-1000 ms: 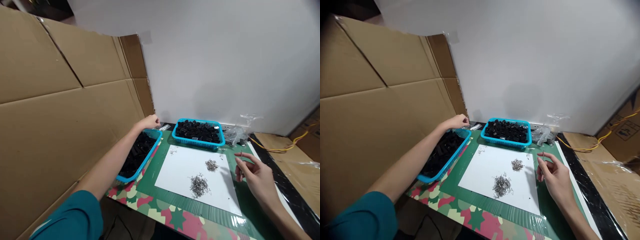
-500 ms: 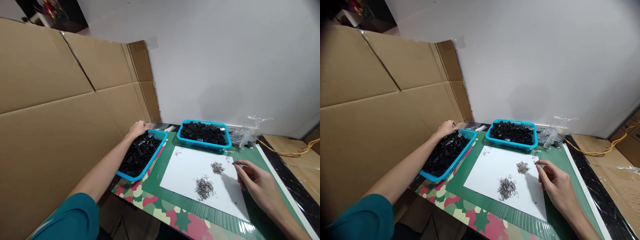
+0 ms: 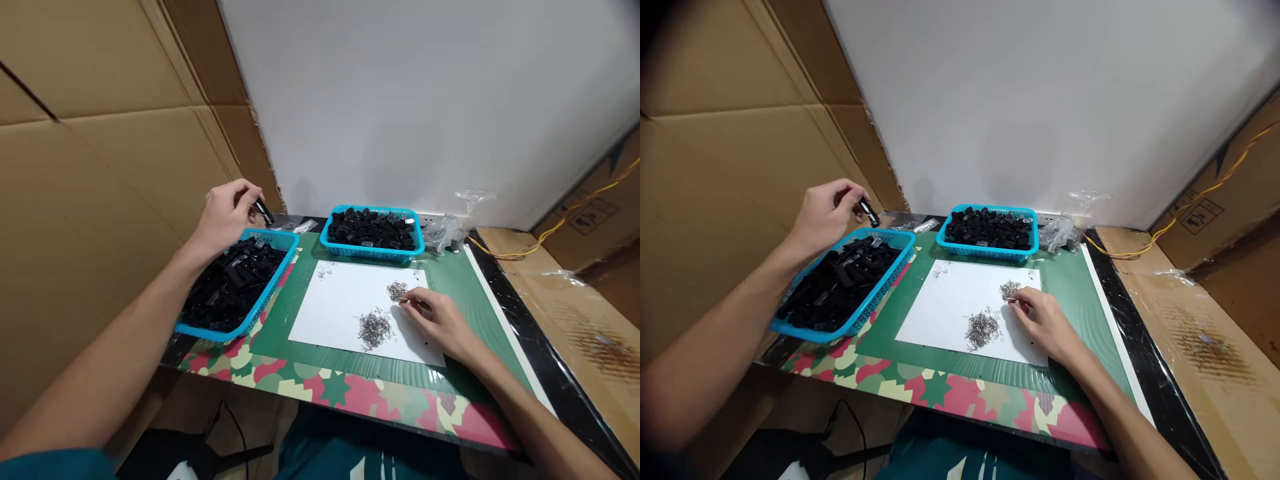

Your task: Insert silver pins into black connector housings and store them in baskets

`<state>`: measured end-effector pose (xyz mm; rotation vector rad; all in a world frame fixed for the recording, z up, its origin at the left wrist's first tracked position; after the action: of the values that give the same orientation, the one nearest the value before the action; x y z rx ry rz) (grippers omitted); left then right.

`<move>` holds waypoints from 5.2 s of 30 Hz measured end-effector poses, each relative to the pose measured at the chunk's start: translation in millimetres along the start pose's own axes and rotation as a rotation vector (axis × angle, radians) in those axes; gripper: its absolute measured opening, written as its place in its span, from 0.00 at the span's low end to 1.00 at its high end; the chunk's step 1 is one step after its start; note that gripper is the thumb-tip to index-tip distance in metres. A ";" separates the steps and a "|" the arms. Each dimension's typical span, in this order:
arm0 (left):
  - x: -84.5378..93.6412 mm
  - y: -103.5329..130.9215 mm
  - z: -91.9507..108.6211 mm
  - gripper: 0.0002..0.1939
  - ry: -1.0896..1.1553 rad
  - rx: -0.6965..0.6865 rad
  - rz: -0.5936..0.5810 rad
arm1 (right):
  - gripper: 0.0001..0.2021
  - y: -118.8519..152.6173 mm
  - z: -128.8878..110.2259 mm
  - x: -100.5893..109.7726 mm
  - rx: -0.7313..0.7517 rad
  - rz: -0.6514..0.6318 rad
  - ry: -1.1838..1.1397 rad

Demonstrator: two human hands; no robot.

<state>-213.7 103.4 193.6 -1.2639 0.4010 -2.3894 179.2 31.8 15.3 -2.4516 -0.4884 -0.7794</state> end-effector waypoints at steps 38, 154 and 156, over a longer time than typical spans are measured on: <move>-200.2 172.7 79.1 0.18 1.046 0.253 -1.021 | 0.04 -5.8 -5.3 4.5 -0.004 0.268 -0.480; -200.4 175.4 95.8 0.09 0.359 -0.418 -0.515 | 0.14 -1.8 -16.0 38.3 0.219 -0.047 0.075; -202.3 175.8 96.3 0.09 0.341 -0.438 -0.530 | 0.15 -1.9 -13.5 40.8 0.255 -0.003 0.142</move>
<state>7.5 40.0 25.8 -1.2494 0.8127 -3.1117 204.0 32.9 50.4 -2.1456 -0.5040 -0.8309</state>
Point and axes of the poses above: each hand's wrist, its own y-axis away from the middle knuckle, its own x-axis out of the back of the hand, z = x × y, the point moved 5 cm from there along -y, towards the middle knuckle, and after that the axes turned 11 degrees about x, right-handed, at the moved point
